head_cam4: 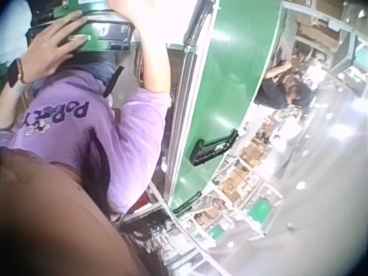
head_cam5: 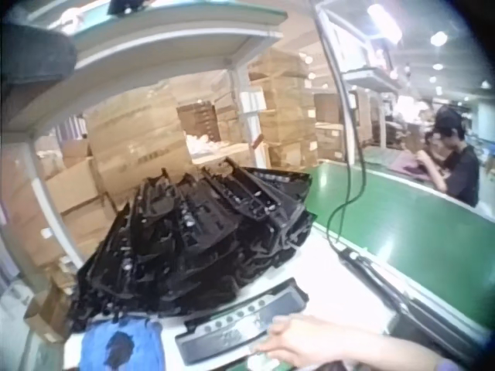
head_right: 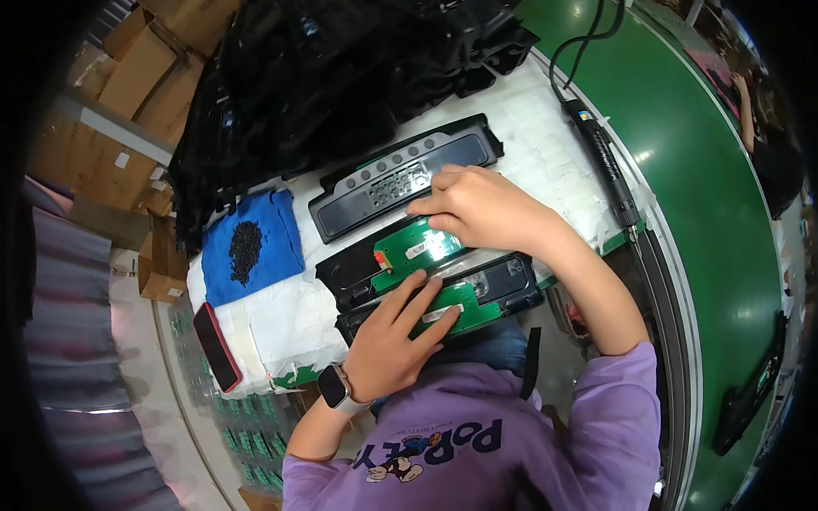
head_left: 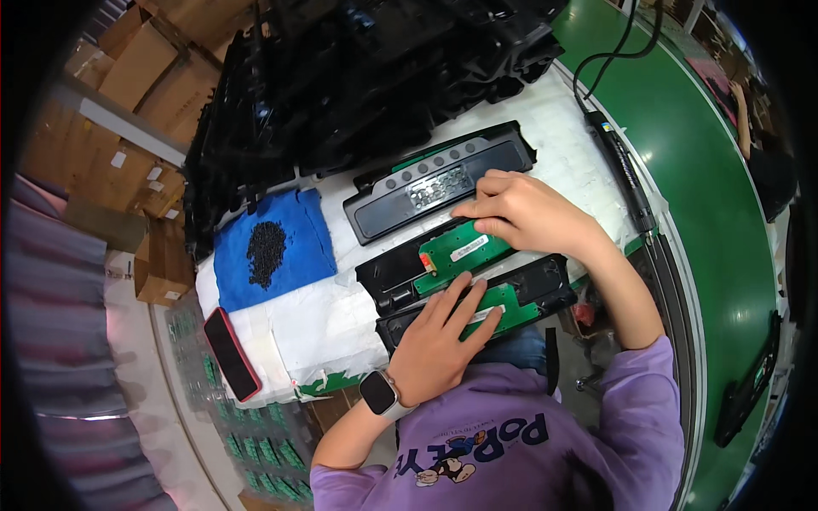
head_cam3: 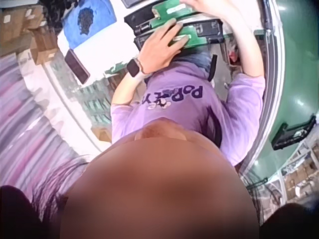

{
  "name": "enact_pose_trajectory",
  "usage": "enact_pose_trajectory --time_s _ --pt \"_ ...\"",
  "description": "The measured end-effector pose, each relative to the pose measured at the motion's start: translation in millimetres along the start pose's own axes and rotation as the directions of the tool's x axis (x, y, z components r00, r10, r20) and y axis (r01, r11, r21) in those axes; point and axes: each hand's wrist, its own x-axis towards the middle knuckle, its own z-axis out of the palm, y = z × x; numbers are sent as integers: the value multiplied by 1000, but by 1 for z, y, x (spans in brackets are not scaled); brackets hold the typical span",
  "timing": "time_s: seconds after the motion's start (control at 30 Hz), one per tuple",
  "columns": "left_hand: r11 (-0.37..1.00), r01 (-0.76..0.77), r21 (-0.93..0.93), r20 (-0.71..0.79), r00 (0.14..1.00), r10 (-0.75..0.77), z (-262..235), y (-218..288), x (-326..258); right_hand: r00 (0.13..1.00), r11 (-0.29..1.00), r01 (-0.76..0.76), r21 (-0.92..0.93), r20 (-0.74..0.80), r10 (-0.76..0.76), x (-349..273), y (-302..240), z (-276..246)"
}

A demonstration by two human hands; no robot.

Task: The recorder is assembling toner cartridges by fitting circuit boards into the housing and securing them with screws using an electric screwdriver.

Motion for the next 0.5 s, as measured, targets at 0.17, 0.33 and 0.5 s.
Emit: enact_pose_trajectory --time_s 0.17,0.33,0.5 --pt "990 71 119 -43 997 -67 2 -3 -3 991 933 69 -354 -82 -105 10 -25 6" --pt "993 67 92 -41 997 -64 -4 -19 8 954 963 -141 -230 -293 70 -7 -26 -5" --pt "993 100 69 -67 993 -96 -8 -31 11 798 887 -454 -87 -483 362 -36 -11 -26"
